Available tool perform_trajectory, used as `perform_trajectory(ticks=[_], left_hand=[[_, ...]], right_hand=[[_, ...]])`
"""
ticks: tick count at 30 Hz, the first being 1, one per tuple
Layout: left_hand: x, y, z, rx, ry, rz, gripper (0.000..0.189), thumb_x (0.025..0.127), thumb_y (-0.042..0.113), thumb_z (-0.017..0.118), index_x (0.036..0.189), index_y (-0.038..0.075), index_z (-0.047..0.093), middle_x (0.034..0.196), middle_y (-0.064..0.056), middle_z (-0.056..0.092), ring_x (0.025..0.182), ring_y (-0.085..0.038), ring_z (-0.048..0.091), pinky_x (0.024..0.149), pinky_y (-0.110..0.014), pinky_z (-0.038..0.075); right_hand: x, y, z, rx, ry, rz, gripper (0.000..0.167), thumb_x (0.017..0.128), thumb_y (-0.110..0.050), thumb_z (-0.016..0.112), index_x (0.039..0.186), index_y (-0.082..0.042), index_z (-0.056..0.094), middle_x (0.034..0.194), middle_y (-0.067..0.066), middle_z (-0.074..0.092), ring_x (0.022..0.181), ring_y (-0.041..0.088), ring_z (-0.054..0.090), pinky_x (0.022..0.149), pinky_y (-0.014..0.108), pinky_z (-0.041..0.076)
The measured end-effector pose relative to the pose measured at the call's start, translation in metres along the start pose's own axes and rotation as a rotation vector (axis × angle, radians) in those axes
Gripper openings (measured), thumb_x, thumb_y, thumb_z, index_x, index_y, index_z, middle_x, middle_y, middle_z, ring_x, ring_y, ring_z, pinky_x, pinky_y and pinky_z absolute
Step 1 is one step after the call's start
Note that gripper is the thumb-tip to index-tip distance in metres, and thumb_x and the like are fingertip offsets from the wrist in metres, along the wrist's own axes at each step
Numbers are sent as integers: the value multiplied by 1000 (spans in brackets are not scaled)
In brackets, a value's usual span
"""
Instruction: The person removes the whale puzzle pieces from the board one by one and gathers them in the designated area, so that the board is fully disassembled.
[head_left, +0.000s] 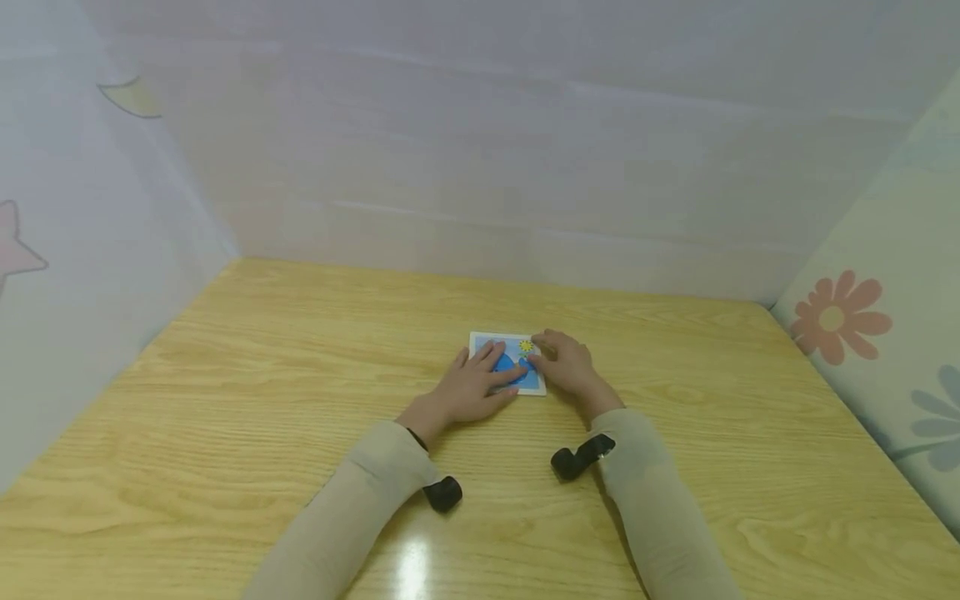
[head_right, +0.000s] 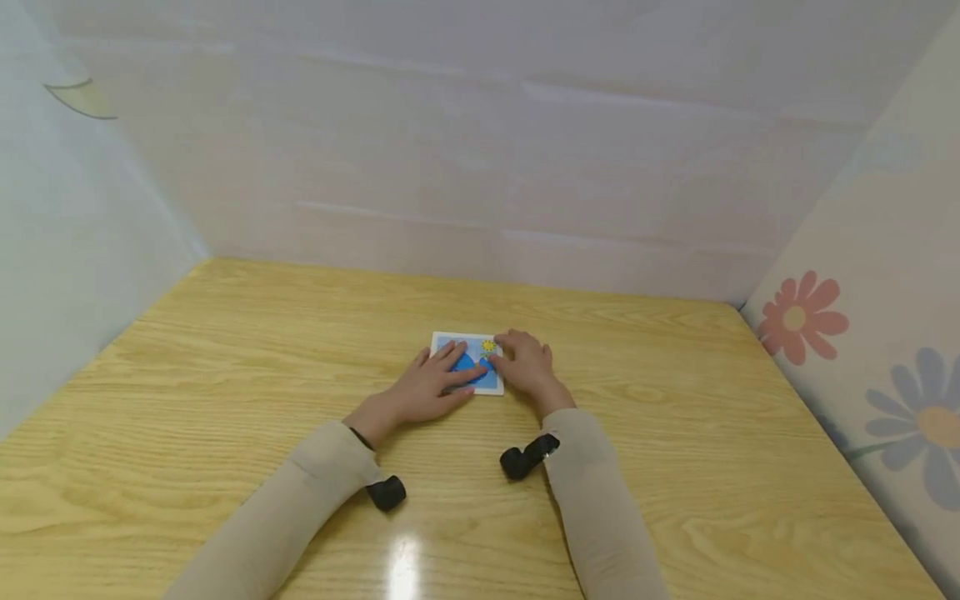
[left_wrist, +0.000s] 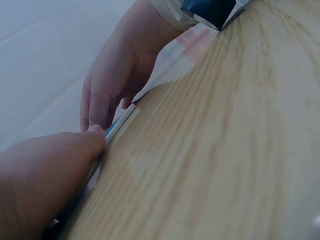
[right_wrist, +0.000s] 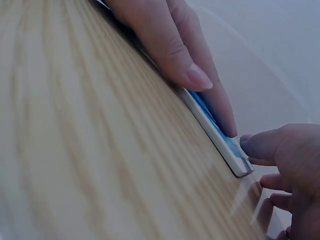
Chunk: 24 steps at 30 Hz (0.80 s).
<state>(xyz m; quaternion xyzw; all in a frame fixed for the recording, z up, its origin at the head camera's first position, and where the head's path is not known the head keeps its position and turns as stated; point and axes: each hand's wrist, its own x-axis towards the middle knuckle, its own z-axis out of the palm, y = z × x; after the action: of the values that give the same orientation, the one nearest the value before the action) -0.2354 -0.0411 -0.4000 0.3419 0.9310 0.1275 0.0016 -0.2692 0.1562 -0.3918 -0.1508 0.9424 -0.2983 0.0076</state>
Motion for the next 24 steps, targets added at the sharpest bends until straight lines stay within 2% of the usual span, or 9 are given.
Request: perform_trajectory(ticks=[11,24], left_hand=[[1,0,2,59,-20,6,44,91,47,24,134,36,27,142,-12,9,128,-26,2,97,-52,4],[-1,4,-4,16,-38,-2,43,92,44,27,134,35,29,141,-17,7,128,-29,1,97,-51,4]], right_hand=[[2,1,2,-36,38,0,36,84,-27,55,115,-9,54,131,16,36,122,33,25,93,58,6],[2,-3,0,-40,27,16,35,84,-25,56,114,-8,55,129,16,38,120,33,27,93,58,7]])
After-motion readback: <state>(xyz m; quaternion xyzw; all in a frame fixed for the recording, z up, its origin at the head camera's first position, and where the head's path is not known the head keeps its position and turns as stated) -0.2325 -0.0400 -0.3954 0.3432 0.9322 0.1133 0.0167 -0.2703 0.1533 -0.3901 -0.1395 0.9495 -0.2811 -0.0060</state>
